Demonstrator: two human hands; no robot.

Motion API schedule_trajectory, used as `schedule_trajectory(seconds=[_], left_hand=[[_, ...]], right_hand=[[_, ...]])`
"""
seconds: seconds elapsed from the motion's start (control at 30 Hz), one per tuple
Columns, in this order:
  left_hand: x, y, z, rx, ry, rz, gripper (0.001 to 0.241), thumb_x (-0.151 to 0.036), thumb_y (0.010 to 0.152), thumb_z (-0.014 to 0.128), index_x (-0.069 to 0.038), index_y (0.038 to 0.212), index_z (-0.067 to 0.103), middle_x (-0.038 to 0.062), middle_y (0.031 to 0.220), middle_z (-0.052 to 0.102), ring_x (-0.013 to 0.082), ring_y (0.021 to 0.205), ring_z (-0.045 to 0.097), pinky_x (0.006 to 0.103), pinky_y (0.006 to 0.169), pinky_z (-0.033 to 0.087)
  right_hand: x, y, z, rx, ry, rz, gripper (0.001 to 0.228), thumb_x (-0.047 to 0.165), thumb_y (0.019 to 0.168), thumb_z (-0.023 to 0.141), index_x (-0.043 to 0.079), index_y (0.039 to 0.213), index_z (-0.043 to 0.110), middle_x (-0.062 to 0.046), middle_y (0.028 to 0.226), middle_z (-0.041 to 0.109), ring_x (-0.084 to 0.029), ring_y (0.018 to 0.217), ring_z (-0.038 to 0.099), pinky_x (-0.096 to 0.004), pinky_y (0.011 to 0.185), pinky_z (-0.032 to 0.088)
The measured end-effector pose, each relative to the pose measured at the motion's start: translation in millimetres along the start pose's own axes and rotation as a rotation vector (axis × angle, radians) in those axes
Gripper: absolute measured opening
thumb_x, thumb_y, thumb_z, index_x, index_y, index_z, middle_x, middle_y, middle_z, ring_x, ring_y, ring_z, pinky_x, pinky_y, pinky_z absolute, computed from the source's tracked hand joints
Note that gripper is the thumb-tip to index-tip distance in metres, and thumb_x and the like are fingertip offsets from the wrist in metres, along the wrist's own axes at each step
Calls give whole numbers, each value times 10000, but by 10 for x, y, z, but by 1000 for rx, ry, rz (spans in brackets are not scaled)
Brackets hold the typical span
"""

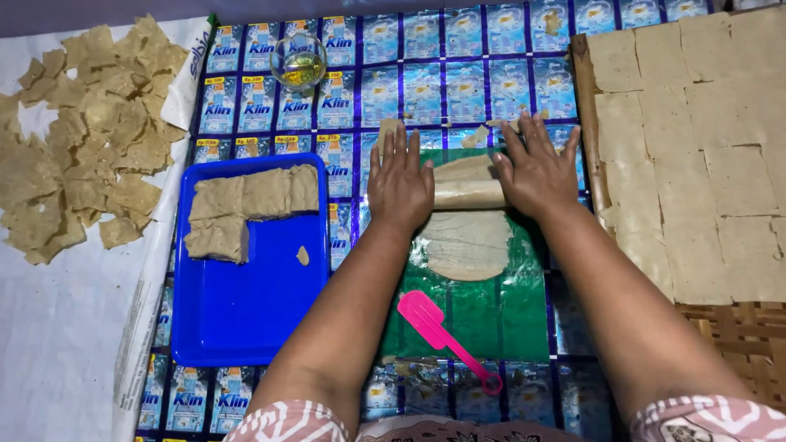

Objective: Rolling out dough pieces with a rolling pin, cutting them into square shapes with a spatula, and placing them onto a large bamboo drying tray.

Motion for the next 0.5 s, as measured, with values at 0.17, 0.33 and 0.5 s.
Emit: schedule_trajectory(seconds=[0.17,0.33,0.5], left_hand=[[133,338,57,41,-48,-82,704,-355,986,471,-47,1592,285,191,1683,184,326,1567,125,525,1243,46],[43,77,-96,65,-13,-85,731,-299,942,484,-61,1600,273,184,1690,135,317,1562,82,570,1220,17],[-80,-478,-154,44,-32,11,620,-319,998,462,-100,1573,379,178,1690,199,357,1563,164,589,1240,77]], right_hand=[[-10,316,-83,31,39,51,682,552,1031,312,237,1631,235,-116,1716,91,-269,1583,25,-702,1168,-78],[11,133,-33,29,16,26,708,559,1023,327,224,1636,218,-132,1723,36,-282,1587,-14,-708,1160,-78],[129,-462,-30,-63,-6,-24,700,534,1048,333,148,1630,282,-177,1726,119,-313,1596,90,-637,1226,10]])
Point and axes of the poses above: each hand's wrist, its own y-axis towards the middle knuckle, its own z-axis out of the palm, x = y × z, the point moved 9 cm from there along y, towards the middle knuckle
